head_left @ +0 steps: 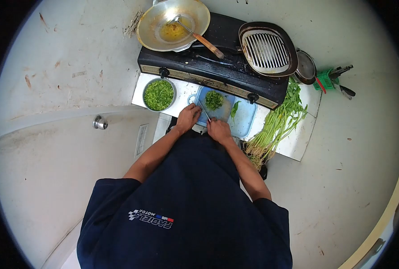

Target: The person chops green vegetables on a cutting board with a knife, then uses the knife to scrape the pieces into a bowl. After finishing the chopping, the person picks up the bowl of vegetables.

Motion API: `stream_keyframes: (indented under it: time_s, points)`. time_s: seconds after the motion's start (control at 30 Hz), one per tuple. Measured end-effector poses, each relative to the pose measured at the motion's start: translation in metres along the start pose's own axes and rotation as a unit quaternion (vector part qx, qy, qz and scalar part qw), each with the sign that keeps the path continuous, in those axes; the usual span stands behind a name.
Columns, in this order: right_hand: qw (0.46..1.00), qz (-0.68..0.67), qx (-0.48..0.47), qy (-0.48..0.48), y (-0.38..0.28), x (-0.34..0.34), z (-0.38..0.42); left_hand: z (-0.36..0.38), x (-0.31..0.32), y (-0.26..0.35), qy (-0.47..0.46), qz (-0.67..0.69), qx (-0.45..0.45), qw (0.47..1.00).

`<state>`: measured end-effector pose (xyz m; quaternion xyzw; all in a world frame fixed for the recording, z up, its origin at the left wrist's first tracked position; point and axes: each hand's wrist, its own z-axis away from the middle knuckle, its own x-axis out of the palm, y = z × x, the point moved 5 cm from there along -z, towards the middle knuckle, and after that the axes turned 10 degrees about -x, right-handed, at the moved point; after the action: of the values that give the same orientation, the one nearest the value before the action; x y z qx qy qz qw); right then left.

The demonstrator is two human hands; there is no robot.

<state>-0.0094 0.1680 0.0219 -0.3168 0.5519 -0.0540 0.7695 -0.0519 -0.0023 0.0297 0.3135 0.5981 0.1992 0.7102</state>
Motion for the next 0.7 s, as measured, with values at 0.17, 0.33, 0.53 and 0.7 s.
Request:
stream_keyframes:
  time_s: [0.17, 0.33, 0.53, 0.7]
  points:
    - [0.999, 0.006, 0.022, -0.028, 0.001, 0.003, 0.013, 0.002, -0.004, 0.003, 0.007, -0.065, 0.065, 0.996]
    - [0.999, -0.007, 0.037, -0.02, 0.001, 0.002, 0.008, 0.0, -0.004, 0.005, 0.005, -0.093, 0.088, 0.992]
    - [0.999, 0.012, 0.039, -0.036, 0.003, 0.011, 0.007, 0.002, -0.004, 0.006, -0.037, -0.167, 0.137, 0.976]
    - [0.998, 0.011, 0.034, -0.06, 0.008, 0.015, 0.017, 0.007, -0.005, 0.003, -0.028, -0.189, 0.158, 0.969]
